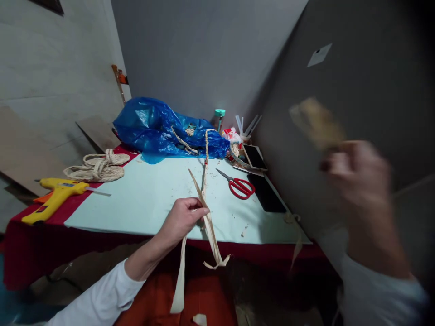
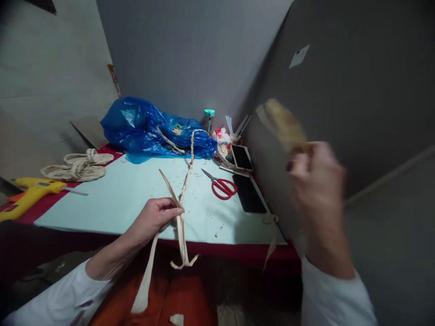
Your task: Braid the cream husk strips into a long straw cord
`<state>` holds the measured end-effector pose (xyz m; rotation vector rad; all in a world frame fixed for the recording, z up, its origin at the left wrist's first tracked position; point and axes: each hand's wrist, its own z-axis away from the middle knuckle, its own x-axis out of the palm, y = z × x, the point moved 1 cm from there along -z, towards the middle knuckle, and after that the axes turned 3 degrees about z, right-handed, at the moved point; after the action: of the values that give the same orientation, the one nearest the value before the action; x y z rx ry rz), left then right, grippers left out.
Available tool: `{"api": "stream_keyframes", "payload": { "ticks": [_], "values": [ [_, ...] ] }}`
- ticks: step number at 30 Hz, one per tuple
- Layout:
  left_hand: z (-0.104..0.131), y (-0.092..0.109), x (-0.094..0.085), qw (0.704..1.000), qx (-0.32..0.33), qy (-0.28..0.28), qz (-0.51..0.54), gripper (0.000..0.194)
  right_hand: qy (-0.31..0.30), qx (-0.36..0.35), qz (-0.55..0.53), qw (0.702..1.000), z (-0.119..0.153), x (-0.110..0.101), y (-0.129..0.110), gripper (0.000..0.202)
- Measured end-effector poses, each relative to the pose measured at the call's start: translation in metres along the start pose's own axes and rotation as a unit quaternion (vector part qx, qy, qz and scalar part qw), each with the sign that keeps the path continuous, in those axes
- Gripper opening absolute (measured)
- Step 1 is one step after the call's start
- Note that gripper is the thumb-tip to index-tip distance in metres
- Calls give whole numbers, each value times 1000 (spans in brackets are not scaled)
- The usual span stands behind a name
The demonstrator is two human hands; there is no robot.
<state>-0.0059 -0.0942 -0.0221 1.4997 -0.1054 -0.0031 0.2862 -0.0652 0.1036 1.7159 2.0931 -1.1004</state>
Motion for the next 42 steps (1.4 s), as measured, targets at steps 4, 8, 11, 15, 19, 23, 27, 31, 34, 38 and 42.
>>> {"api": "stream_keyframes", "payload": {
  "ticks": [4, 8, 11, 15, 19, 23, 27, 31, 34, 38, 42],
  "values": [
    [2, -1, -1, 998, -15, -15, 58, 19, -98, -117, 139, 978, 14, 62, -4, 26],
    [2, -1, -1, 999, -9, -20, 49, 20, -266, -175, -161, 934, 63, 91, -59, 24],
    [1, -1, -1, 999, 8, -5, 30, 19, -369, -207, -309, 852, 96, 96, -108, 21],
    [2, -3, -2, 998, 7, -17, 53, 19, -359, -136, -411, 827, 108, 101, -126, 16],
    [4, -1, -4, 993, 16, -41, 111, 25, -331, 61, -565, 753, 95, 98, -98, 17],
    [4, 4, -7, 985, -12, -52, 162, 34, -342, 153, -566, 734, 95, 85, -74, 23],
    [1, 9, -8, 977, -72, -84, 181, 22, -435, 158, -503, 730, 123, 78, -71, 22],
    [-3, 10, -6, 977, -88, -75, 181, 24, -407, 123, -445, 788, 148, 74, -74, 28],
    [-4, 9, -2, 979, -80, -52, 182, 24, -363, 106, -398, 836, 156, 71, -78, 23],
    [-3, 6, 4, 981, -63, -36, 181, 22, -330, 70, -376, 863, 161, 70, -87, 15],
    [-2, 4, 6, 984, -46, -33, 169, 20, -305, 63, -318, 896, 166, 75, -92, 14]
  ]
}}
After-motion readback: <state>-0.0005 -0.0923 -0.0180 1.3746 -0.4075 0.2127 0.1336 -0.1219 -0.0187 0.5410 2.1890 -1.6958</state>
